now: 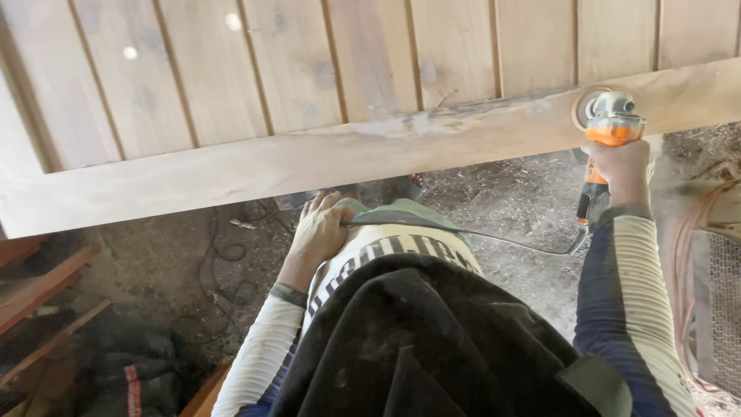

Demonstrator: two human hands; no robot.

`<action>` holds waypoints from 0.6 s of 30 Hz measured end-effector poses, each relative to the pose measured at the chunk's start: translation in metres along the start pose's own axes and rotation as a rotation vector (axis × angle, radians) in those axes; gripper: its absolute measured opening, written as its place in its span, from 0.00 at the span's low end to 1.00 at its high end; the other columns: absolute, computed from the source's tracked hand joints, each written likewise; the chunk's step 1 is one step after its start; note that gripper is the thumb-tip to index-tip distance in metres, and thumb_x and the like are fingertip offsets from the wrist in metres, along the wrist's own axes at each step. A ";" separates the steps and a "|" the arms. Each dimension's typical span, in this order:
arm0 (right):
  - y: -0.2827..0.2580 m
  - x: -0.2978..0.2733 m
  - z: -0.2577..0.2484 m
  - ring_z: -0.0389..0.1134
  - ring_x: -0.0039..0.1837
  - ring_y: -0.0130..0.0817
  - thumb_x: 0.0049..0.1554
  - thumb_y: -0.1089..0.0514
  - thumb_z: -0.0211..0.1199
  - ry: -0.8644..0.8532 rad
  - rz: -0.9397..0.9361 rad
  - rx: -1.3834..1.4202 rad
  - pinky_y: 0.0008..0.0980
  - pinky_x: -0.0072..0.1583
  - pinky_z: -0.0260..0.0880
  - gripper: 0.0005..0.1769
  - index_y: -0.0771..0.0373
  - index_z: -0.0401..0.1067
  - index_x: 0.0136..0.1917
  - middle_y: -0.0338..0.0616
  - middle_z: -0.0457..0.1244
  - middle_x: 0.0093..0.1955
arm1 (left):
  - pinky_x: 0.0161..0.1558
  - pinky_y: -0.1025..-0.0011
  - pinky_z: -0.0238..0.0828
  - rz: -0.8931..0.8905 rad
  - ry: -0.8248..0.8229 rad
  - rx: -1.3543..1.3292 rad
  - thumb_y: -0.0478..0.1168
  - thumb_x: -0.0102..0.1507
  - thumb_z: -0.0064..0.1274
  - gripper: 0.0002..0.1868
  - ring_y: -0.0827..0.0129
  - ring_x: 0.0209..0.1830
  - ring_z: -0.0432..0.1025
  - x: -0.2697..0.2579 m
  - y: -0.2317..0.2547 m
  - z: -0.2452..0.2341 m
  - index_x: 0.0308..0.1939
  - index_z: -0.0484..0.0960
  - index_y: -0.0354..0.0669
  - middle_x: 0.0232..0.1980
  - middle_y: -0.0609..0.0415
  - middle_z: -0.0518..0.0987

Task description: The person sands the surface and edges of a wooden door using a power sander, moving the tool across different panels and frames by hand.

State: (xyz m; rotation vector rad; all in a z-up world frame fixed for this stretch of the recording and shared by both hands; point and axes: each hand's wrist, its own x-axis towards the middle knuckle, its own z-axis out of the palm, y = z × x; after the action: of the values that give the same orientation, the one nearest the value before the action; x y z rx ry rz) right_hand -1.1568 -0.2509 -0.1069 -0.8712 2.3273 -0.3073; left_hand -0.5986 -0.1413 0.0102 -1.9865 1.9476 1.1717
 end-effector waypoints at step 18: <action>-0.279 -0.330 0.226 0.71 0.35 0.39 0.50 0.51 0.70 -0.491 -0.845 -0.384 0.38 0.43 0.74 0.15 0.64 0.72 0.43 0.45 0.68 0.35 | 0.57 0.59 0.71 0.179 -0.155 -0.205 0.38 0.60 0.50 0.14 0.53 0.53 0.76 -0.002 -0.109 -0.025 0.48 0.84 0.44 0.51 0.45 0.82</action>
State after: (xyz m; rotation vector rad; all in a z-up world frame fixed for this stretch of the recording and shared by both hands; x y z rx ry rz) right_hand -0.6789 -0.2444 -0.0098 -1.8635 1.4832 0.0304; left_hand -0.4904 -0.1363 -0.0166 -1.7740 2.0313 1.5757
